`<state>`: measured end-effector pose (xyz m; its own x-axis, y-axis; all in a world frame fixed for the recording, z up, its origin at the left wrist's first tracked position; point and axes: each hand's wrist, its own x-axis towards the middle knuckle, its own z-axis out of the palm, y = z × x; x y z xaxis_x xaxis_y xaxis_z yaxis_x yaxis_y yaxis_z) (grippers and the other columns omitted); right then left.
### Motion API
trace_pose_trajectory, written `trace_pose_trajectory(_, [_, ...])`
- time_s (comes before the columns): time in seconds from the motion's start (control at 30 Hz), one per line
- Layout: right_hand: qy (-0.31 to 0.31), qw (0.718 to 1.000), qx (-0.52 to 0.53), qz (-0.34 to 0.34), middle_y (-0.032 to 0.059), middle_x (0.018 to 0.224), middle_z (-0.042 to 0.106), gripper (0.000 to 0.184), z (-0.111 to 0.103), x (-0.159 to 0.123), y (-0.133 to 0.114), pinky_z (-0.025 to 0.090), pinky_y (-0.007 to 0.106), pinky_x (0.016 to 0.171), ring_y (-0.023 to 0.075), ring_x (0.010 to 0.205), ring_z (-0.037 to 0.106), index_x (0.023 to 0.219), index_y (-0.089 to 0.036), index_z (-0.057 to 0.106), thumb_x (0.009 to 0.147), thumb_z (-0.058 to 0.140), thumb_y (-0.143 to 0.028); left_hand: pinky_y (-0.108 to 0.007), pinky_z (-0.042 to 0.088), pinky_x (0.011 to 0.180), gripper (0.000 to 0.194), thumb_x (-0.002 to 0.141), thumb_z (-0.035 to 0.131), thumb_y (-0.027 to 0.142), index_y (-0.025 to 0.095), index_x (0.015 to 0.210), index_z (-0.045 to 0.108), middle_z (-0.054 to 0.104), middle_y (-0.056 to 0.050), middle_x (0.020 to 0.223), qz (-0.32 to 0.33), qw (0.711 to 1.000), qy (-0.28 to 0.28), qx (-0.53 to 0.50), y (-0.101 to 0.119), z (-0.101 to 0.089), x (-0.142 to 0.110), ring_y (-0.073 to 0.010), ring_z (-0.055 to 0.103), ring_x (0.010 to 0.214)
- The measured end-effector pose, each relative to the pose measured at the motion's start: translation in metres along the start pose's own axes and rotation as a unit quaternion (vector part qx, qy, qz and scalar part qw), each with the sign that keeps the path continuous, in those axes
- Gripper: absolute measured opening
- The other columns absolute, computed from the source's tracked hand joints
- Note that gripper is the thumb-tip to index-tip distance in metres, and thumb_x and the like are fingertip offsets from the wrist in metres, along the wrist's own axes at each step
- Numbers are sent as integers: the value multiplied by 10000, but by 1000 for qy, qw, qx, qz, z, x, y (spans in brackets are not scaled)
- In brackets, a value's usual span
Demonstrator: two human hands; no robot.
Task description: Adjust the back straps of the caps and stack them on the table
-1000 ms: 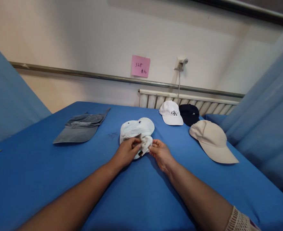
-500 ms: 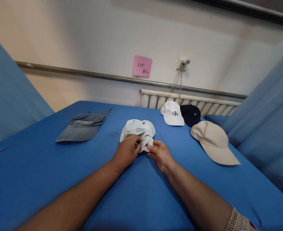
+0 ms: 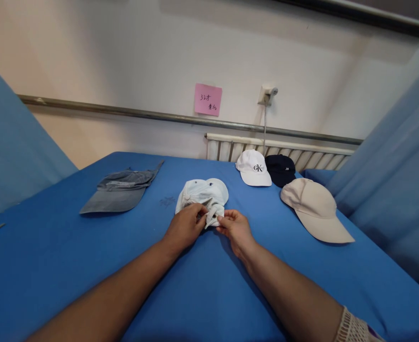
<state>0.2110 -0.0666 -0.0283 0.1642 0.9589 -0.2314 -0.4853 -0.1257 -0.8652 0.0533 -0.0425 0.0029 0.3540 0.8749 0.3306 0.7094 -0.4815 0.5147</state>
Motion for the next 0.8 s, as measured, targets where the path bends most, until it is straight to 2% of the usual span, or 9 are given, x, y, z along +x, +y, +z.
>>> trace_pose_trajectory(0.2, [17,1000,-25,-4,6,678,667,320,0,2,0,498,237,535,133,605,622,757,-173,619,543,847,-245,-293,444,642,158,858,537,277,191,899,663,707,-36,843,-4,1000,5,-18,2,0,-1,-182,620,727])
trace_pose_trajectory(0.4, [7,998,-49,-37,-18,623,647,323,0,4,4,450,229,521,119,556,584,756,-179,611,545,831,-285,-319,502,749,171,853,561,285,190,962,651,711,-40,893,21,997,47,-54,1,4,-1,-191,654,799])
trace_pose_trajectory(0.6, [-5,996,-56,-64,-13,636,658,329,1,4,8,440,229,529,117,568,584,767,-172,617,570,825,-334,-345,508,807,243,859,599,352,189,1030,657,716,-74,994,32,998,26,-49,2,7,-3,-218,660,892])
trace_pose_trajectory(0.8, [1,997,-46,-62,-3,664,665,368,-1,4,6,449,237,525,124,584,596,774,-171,624,580,832,-405,-341,506,770,247,846,611,342,183,1030,652,714,-66,956,16,998,3,-57,7,4,-3,-216,658,845])
